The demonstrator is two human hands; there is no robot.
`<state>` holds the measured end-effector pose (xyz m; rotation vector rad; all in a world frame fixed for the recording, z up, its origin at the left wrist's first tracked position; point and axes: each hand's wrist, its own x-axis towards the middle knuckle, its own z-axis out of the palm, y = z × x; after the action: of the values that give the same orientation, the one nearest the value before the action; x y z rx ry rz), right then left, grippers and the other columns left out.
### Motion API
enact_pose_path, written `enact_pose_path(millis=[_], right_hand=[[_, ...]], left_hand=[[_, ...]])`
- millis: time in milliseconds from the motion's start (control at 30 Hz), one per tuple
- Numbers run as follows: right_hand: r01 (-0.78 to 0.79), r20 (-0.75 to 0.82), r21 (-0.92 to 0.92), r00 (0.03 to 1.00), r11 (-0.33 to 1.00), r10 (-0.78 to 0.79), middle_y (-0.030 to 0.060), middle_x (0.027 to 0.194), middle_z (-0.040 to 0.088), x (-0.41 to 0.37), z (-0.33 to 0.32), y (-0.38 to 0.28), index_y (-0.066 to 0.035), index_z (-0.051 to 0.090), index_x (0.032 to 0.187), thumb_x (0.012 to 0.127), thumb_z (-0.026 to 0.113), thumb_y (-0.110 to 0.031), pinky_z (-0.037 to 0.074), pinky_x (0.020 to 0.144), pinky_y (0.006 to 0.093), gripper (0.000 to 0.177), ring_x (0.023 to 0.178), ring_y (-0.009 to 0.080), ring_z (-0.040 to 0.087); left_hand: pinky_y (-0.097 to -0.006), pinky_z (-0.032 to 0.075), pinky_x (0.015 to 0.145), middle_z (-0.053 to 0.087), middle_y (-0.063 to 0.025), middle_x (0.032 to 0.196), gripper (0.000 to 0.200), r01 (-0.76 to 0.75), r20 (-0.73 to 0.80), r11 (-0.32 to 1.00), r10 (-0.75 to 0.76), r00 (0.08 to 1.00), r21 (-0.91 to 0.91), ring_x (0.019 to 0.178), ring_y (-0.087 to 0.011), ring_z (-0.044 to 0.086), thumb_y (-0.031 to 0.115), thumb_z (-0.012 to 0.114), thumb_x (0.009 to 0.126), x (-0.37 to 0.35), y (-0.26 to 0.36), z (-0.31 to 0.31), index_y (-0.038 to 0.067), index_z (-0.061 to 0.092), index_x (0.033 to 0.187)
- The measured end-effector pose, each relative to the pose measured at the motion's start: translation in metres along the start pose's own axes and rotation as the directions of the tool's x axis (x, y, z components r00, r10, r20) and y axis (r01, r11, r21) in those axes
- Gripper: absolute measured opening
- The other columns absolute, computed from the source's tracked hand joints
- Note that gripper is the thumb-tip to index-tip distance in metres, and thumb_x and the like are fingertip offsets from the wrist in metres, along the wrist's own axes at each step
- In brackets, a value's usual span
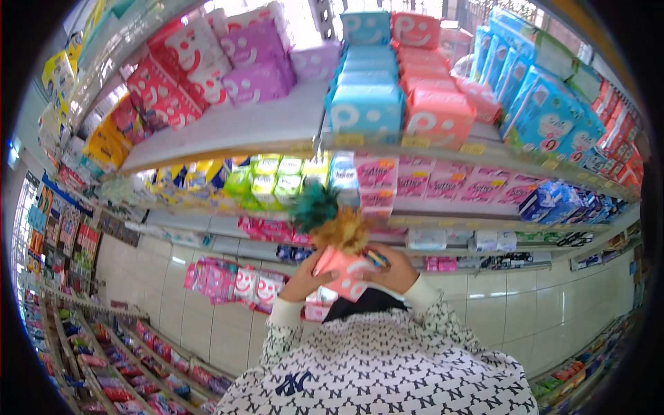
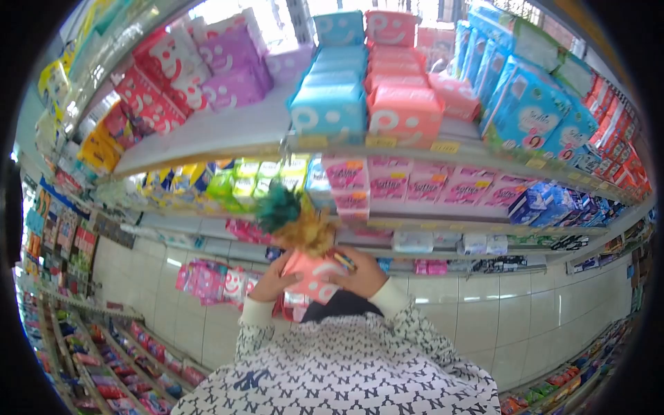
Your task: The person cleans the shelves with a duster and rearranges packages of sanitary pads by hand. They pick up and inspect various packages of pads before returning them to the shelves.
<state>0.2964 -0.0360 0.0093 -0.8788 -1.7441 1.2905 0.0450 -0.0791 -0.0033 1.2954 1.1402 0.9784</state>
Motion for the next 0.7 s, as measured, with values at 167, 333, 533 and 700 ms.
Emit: enact_pose_path(millis=[167, 333, 533, 700], right_hand=[[0.065, -0.339, 0.559, 0.928, 0.826, 0.156, 0.0047, 0.105, 0.060, -0.019, -0.008, -0.013, -0.002, 0.050, 0.126, 0.088, 0.071, -0.015, 0.049, 0.072, 0.0228, 0.046, 0.090, 0.0101, 0.059], [0.302, -0.633, 0.507, 0.766, 0.807, 0.111, 0.0081, 0.116, 0.056, -0.029, -0.019, -0.041, -0.002, 0.046, 0.123, 0.093, 0.063, -0.019, 0.041, 0.052, 0.0192, 0.039, 0.062, 0.0057, 0.052], [0.298, -0.681, 0.322, 0.732, 0.898, 0.002, 0.0091, 0.104, 0.055, -0.052, -0.050, -0.012, -0.005, 0.047, 0.119, 0.098, 0.054, -0.023, 0.029, 0.042, 0.0204, 0.028, 0.047, 0.0027, 0.035], [0.246, -0.784, 0.285, 0.616, 0.927, 0.078, 0.0052, 0.098, 0.057, -0.077, -0.056, 0.016, -0.005, 0.047, 0.119, 0.097, 0.052, -0.014, 0.028, 0.042, 0.0196, 0.024, 0.046, 0.0021, 0.035]], left_hand=[[-0.0379, 0.041, 0.104, 0.043, -0.0178, 0.139, 0.108, -0.249, -0.110, 0.920, 0.226, 0.968, -0.301, 0.127, -0.0274, 0.049, 0.005, 0.084, 0.068, 0.005, 0.101, 0.070, 0.012, 0.015, 0.150], [-0.0366, 0.047, 0.093, 0.055, -0.0159, 0.125, 0.076, -0.511, 0.054, 0.793, 0.525, 0.850, 0.333, 0.114, -0.0242, 0.057, 0.013, 0.082, 0.071, 0.036, 0.167, 0.099, 0.001, 0.041, 0.134], [-0.0340, 0.047, 0.093, 0.062, -0.0108, 0.121, 0.055, -0.705, 0.414, 0.629, 0.575, 0.705, 0.327, 0.111, -0.0204, 0.059, 0.025, 0.074, 0.080, 0.184, 0.349, 0.069, 0.002, 0.055, 0.127], [-0.0346, 0.043, 0.101, 0.057, -0.0095, 0.128, 0.047, -0.684, 0.534, 0.377, 0.433, 0.726, 0.625, 0.121, -0.0205, 0.052, 0.022, 0.067, 0.089, 0.335, 0.403, 0.074, 0.006, 0.052, 0.130]])
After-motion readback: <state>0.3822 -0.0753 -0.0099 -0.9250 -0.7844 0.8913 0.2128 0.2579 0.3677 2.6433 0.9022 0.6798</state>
